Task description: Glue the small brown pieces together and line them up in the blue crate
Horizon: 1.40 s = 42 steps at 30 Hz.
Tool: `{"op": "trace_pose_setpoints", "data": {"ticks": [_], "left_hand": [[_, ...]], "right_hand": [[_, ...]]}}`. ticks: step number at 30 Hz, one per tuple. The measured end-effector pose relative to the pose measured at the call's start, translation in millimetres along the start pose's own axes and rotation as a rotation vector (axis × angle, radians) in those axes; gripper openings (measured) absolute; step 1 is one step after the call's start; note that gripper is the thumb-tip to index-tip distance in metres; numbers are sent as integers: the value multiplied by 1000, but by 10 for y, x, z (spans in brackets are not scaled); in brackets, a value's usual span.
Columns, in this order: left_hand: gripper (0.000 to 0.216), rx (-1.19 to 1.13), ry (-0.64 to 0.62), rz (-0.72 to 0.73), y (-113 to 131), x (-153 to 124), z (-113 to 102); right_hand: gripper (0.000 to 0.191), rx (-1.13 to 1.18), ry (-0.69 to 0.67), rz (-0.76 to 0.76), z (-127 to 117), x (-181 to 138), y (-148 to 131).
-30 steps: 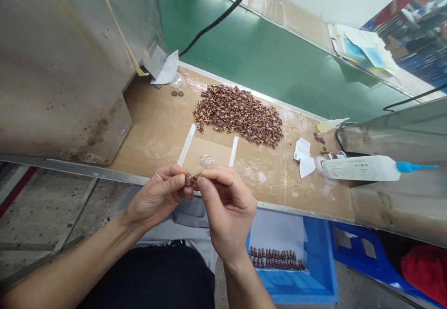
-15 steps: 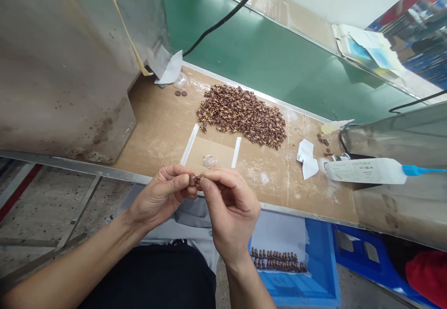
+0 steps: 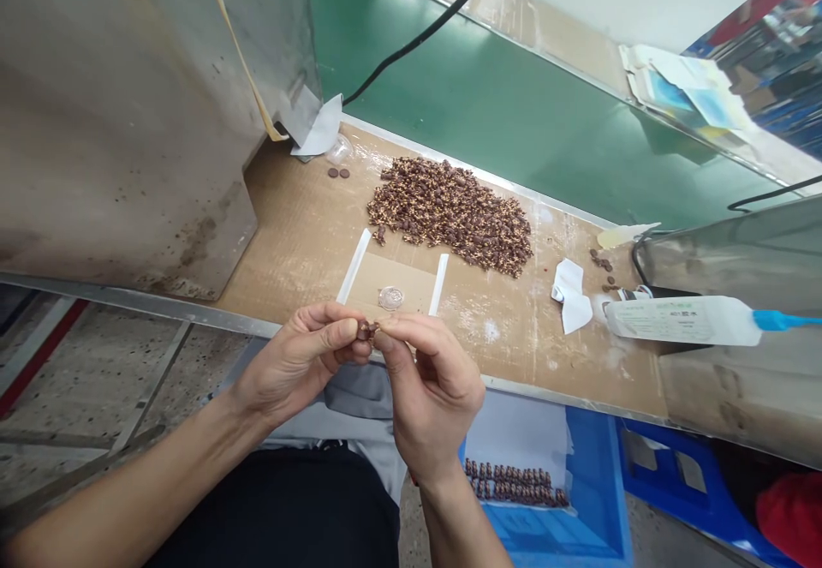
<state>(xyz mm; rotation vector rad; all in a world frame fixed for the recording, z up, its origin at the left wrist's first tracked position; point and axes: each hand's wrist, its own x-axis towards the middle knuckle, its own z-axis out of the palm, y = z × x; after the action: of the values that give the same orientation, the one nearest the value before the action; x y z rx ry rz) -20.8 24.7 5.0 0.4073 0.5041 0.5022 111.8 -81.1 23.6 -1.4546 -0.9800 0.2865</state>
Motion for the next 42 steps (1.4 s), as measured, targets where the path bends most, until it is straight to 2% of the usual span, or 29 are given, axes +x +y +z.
{"op": "trace_pose_setpoints", "data": {"ticks": [20,30,38,42], "left_hand": [[28,73,58,12,44,-16,58],[34,97,115,17,21,-16,37],[31,145,141,67,-33,1,55],[35,206,159,111,-31,-15,77]], "right_hand": [[26,-95,-16,-89,-45,-8,25],[34,-171,-7,-202,-5,-9,18],[28,-123,-10,-89,-52,-20,106],[26,-138,2,-87,-104,13,111]]}}
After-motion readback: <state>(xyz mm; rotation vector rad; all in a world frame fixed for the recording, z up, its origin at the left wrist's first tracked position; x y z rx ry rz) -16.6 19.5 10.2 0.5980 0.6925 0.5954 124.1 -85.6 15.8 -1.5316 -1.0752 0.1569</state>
